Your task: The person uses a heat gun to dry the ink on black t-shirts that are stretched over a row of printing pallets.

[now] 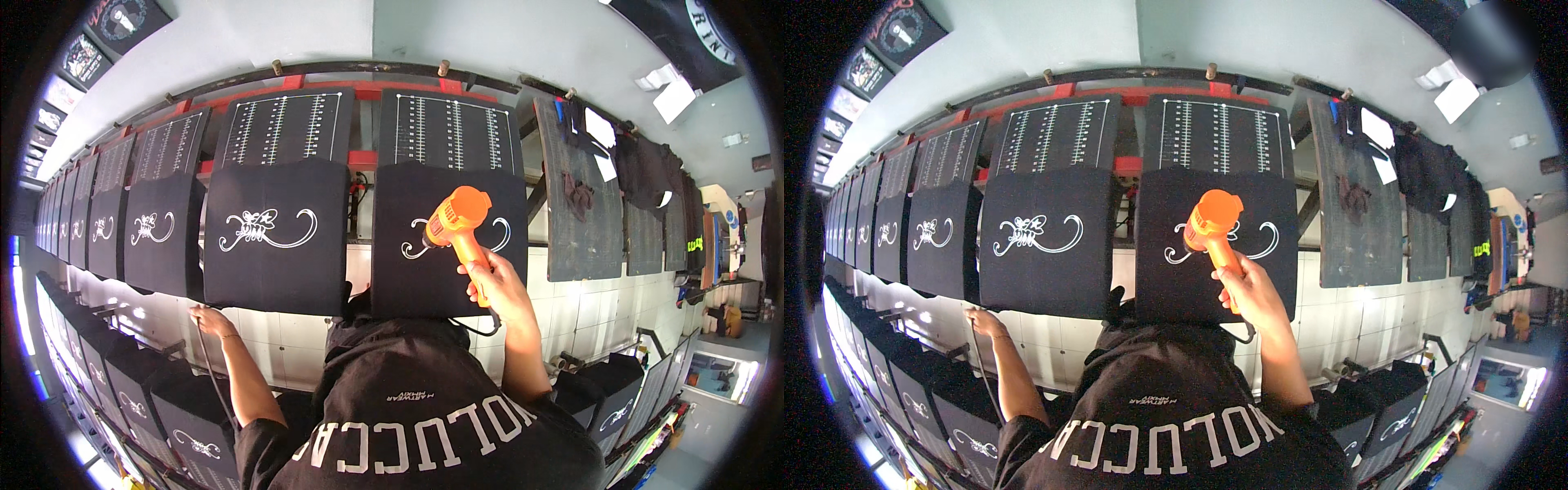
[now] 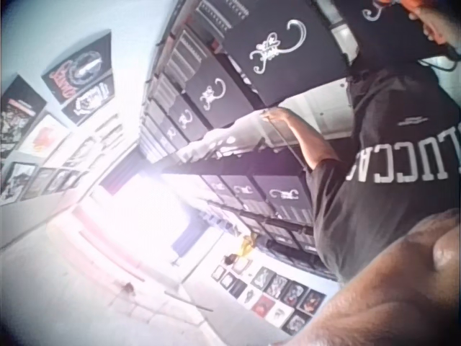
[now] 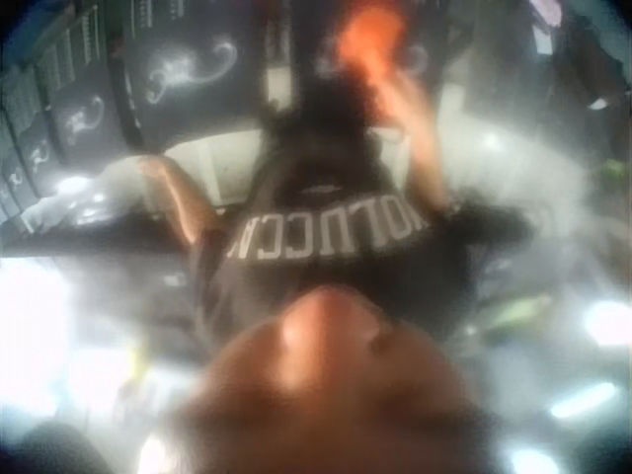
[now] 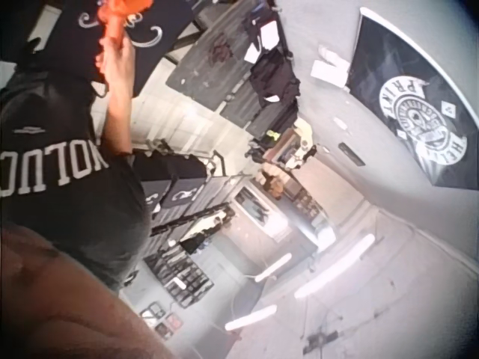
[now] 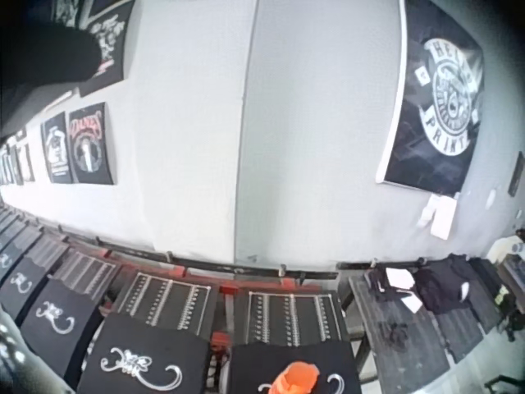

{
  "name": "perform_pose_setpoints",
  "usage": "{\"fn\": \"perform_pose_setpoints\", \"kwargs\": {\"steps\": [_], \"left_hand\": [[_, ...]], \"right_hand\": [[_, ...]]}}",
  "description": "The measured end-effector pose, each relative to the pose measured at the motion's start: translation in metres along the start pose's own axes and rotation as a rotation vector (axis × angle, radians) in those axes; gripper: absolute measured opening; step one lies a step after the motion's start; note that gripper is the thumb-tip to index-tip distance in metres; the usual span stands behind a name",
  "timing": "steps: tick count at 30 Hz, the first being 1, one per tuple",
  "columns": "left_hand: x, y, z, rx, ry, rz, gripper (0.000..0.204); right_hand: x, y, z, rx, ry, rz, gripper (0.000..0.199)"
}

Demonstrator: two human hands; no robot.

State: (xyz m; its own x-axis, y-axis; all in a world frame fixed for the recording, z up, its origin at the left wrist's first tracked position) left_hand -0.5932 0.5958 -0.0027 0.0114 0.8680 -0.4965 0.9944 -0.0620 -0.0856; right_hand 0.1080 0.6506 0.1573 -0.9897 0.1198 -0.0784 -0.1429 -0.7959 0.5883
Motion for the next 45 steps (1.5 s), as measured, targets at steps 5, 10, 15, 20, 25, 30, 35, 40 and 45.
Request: {"fn": "perform_pose_setpoints", "kwargs": {"steps": [5, 10, 15, 20, 25, 30, 35, 40, 45], "left_hand": [[0.035, -0.022, -0.027, 0.231, -0.121, 0.123, 0.052], [0.054, 0.022, -0.056, 0.356, -0.023, 0.249, 0.051], [0.058, 0.040, -0.056, 0.521, -0.095, 0.196, 0.049], [0.057, 0.053, -0.062, 0.661, -0.151, 0.188, 0.042], [0.052, 0.063, -0.069, 0.645, -0.194, 0.167, 0.038], [0.049, 0.065, -0.073, 0.658, -0.186, 0.138, 0.036], [0.049, 0.063, -0.070, 0.688, -0.190, 0.134, 0.036], [0.048, 0.067, -0.075, 0.697, -0.189, 0.124, 0.035], [0.049, 0.064, -0.071, 0.677, -0.193, 0.121, 0.032]], "right_hand": [[0.008, -0.005, -0.001, -0.015, 0.013, -0.071, 0.042], [0.019, -0.018, 0.006, -0.041, 0.006, -0.079, 0.043], [0.033, -0.025, 0.014, -0.092, 0.042, -0.048, 0.041], [0.042, -0.029, 0.014, -0.110, 0.039, 0.016, 0.039], [0.045, -0.023, 0.016, -0.074, 0.079, 0.030, 0.038], [0.040, -0.026, 0.011, -0.092, 0.060, 0.030, 0.040], [0.017, -0.018, 0.014, -0.109, 0.130, -0.099, 0.041], [-0.005, -0.010, -0.003, -0.099, 0.015, -0.139, 0.041], [-0.016, -0.005, -0.012, -0.033, -0.093, -0.104, 0.039]]}}
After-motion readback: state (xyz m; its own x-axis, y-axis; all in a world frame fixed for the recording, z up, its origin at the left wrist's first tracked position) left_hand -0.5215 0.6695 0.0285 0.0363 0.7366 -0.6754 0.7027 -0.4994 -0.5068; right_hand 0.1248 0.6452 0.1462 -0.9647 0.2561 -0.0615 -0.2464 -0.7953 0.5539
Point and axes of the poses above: each hand's wrist, its own y-axis away from the middle knuckle, its own x-axis out of the palm, z = x × y, the point moved 10 cm from there along -y, towards the middle knuckle, and after that the axes turned 7 degrees about -z, right-handed, at the moved point
